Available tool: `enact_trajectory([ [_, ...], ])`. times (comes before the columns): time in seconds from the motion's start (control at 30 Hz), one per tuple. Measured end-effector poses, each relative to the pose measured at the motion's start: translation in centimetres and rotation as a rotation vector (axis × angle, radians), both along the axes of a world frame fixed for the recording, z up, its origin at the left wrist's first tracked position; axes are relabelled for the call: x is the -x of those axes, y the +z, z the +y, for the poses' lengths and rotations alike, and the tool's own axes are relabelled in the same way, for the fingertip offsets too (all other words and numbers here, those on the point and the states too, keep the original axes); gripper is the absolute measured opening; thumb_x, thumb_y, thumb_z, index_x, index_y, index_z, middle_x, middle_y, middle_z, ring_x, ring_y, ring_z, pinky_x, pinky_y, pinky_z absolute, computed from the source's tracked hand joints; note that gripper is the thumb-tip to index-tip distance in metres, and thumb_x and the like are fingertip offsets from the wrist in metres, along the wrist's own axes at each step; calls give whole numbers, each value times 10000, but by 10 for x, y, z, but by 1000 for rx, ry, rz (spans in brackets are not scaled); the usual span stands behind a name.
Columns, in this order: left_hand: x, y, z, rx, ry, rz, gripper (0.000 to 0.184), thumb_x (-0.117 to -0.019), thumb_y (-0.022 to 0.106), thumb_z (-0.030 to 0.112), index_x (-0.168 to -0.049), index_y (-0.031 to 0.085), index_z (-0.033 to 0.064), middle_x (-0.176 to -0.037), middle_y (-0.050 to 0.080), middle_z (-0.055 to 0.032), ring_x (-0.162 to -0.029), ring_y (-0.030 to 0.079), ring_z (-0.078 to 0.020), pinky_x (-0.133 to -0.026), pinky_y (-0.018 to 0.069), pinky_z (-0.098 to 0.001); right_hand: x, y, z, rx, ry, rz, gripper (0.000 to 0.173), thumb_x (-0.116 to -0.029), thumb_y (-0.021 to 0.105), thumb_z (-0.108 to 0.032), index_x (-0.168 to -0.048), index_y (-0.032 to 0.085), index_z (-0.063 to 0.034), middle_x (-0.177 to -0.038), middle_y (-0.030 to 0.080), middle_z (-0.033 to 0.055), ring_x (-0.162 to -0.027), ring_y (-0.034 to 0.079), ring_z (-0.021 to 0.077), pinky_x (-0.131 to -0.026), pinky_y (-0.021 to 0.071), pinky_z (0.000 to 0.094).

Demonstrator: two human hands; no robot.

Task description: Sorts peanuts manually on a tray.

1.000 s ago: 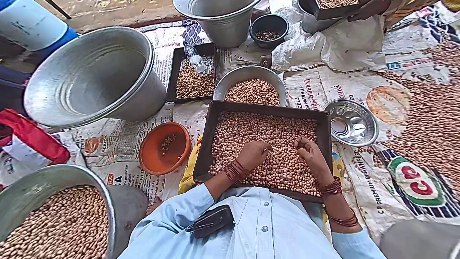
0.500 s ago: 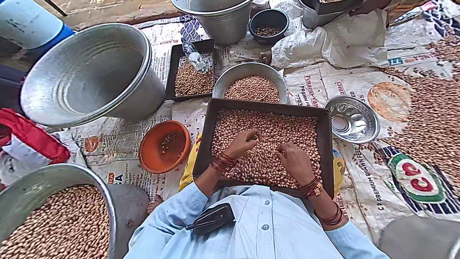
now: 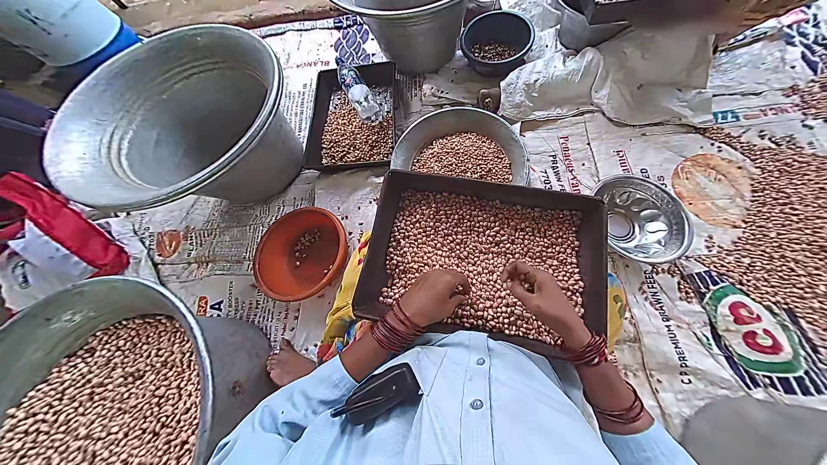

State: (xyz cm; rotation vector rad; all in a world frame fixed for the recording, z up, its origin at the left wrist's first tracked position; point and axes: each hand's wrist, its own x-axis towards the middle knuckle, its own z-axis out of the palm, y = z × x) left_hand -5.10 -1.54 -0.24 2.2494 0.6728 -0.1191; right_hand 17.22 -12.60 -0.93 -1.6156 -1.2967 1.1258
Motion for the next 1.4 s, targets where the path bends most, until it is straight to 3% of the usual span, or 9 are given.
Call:
enact_trajectory([
  [0.27,29,0,42,409,380,-377,211,-936,482,115,-1060,626,25,-831,586,84,-646,495,59,-599,418,-133,39,-2,-15,46,245,-543,229,-922,710,-206,-1104,744,-72,-987,693,194,-876,697,362,-742,554,526],
  [0.4,24,-5,35,167,166,-185,245,-990,514,92,-1112,714,21,-875,677,-72,-692,559,-100,-682,490,-305,35,-8,-13,52,272,-523,259,-932,693,-260,-1090,737,-61,-965,698,165,-859,700,329,-743,554,513],
  [0.6,2,1,15,-17,40,61,226,-995,617,128,-1165,733,33,-1173,708,-202,-1127,672,-368,-991,503,-555,6,-8,-6,-43,-103,262,118,-930,466,-133,-997,564,-129,-736,500,-141,-540,435,-59,-497,381,125],
  [0.7,1,2,15,-24,39,112,237,-1009,594,128,-1177,719,18,-1181,696,-217,-1134,665,-380,-986,501,-564,10,0,-5,8,-75,-20,166,-940,546,-139,-1015,677,-71,-746,539,-87,-565,420,-28,-534,363,169],
  [0.87,10,3,25,55,104,-7,218,-1004,632,173,-1105,739,12,-961,715,-148,-854,664,-252,-838,536,-435,48,2,-5,122,208,-538,224,-965,670,-238,-1083,758,-69,-992,704,177,-889,700,335,-781,554,514],
  [0.97,31,5,45,391,394,-368,122,-986,620,123,-1020,680,21,-772,630,75,-637,531,48,-622,459,-148,55,0,-6,86,211,-599,216,-955,676,-215,-1066,751,-46,-988,691,203,-857,697,373,-726,550,540],
  [1.13,44,7,54,382,428,-336,193,-1024,539,130,-1033,689,8,-816,644,52,-661,527,52,-643,449,-142,50,-2,-7,129,263,-571,251,-954,670,-262,-1106,741,-76,-981,696,170,-847,696,337,-726,542,523],
  [1.27,29,-2,34,89,216,-79,182,-978,650,142,-1092,762,56,-908,700,-105,-753,601,-165,-762,513,-369,27,-11,-2,-9,62,-67,181,-899,661,-213,-1027,688,-88,-687,481,-97,-565,405,-11,-537,352,187],
  [1.4,20,-3,23,-50,173,19,188,-964,657,111,-1102,755,30,-1086,716,-211,-1057,681,-368,-969,508,-534,10,-1,14,-19,-143,218,202,-903,469,-83,-1078,569,-79,-873,549,-74,-593,468,-29,-532,401,144],
])
